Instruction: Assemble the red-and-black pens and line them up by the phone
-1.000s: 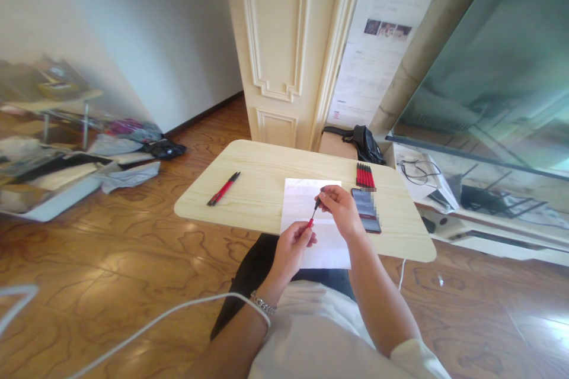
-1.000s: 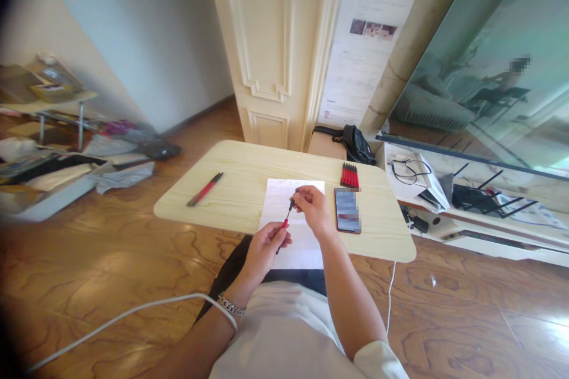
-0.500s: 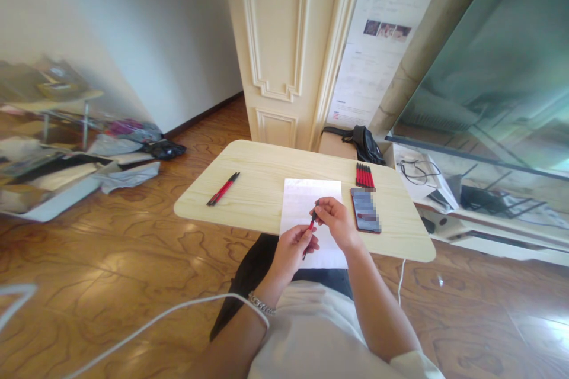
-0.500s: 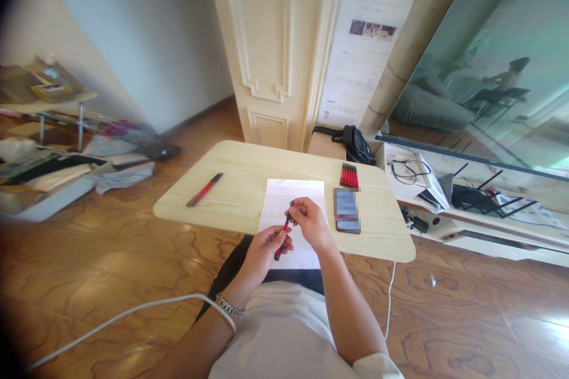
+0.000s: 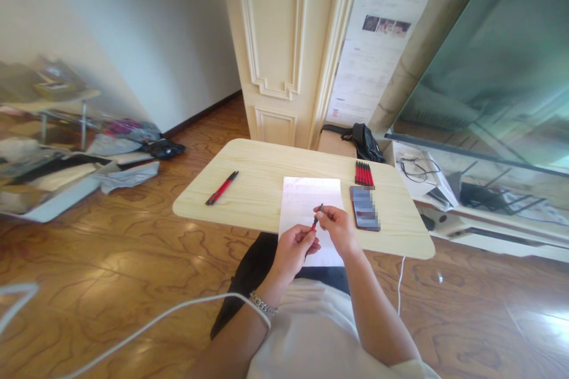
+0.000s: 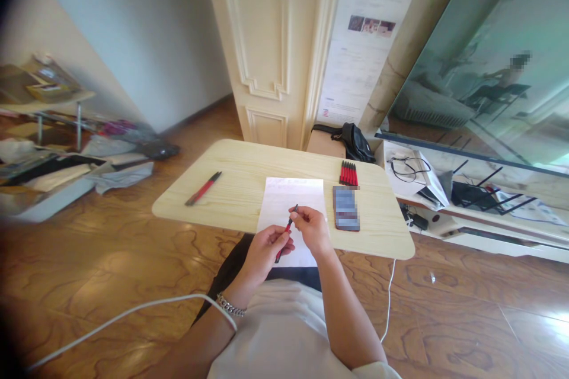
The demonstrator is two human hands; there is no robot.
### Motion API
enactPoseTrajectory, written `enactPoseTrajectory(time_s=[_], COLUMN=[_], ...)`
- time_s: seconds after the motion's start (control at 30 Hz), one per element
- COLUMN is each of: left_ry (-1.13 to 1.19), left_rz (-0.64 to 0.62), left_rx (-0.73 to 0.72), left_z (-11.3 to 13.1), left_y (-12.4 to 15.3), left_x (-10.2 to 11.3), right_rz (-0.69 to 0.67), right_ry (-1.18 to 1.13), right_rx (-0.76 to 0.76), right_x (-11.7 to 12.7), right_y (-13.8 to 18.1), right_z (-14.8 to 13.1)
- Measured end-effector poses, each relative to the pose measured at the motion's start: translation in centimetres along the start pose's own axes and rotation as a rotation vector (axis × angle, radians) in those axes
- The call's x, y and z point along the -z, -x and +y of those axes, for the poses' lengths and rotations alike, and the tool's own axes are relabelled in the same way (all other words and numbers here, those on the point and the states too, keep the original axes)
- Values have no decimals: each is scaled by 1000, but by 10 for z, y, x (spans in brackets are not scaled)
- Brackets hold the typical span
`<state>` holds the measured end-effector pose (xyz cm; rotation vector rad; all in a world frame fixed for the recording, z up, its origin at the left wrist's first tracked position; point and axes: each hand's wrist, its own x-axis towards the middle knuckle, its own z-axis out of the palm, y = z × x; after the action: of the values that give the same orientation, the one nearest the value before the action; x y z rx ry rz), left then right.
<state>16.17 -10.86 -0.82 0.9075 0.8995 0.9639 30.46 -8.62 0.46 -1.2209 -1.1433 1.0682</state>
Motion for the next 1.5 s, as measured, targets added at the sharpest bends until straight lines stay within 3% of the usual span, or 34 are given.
enactPoseTrajectory(time_s=[0.23,0.37,0.67,0.9,1.0,1.13,1.27,1.4,1.5], left_ry=[-205,-162,-3,-105,-81,-40,-50,-132,-107], left_rz=[187,147,-103,50,12,-75,-75,34,2], left_rx=[-274,-237,-38,-151,-115,-65,-93,-146,-112], left_z=[-12,-11,3,-6,-6,-3,-5,-11,-12], left_y=[-4,-5,-1,-3,-4,-5,-5,-6,-7], left_x=[1,2,-1,1,3,3,2,2,3], right_rz=[140,189,-3,122,137,29,7,109,160], right_ry=[156,139,-244,-99,-47,-215,-283,-201,-158], right_rx=[20,-8,-77,-32,-40,-84,-100,-50,-46], right_x=[-10,-14,-5,-19,-22,-16,-13,-18,-20], right_y=[7,11,9,10,12,13,12,11,11], right_z=[8,7,-17,-4,-4,-9,-7,-1,-1])
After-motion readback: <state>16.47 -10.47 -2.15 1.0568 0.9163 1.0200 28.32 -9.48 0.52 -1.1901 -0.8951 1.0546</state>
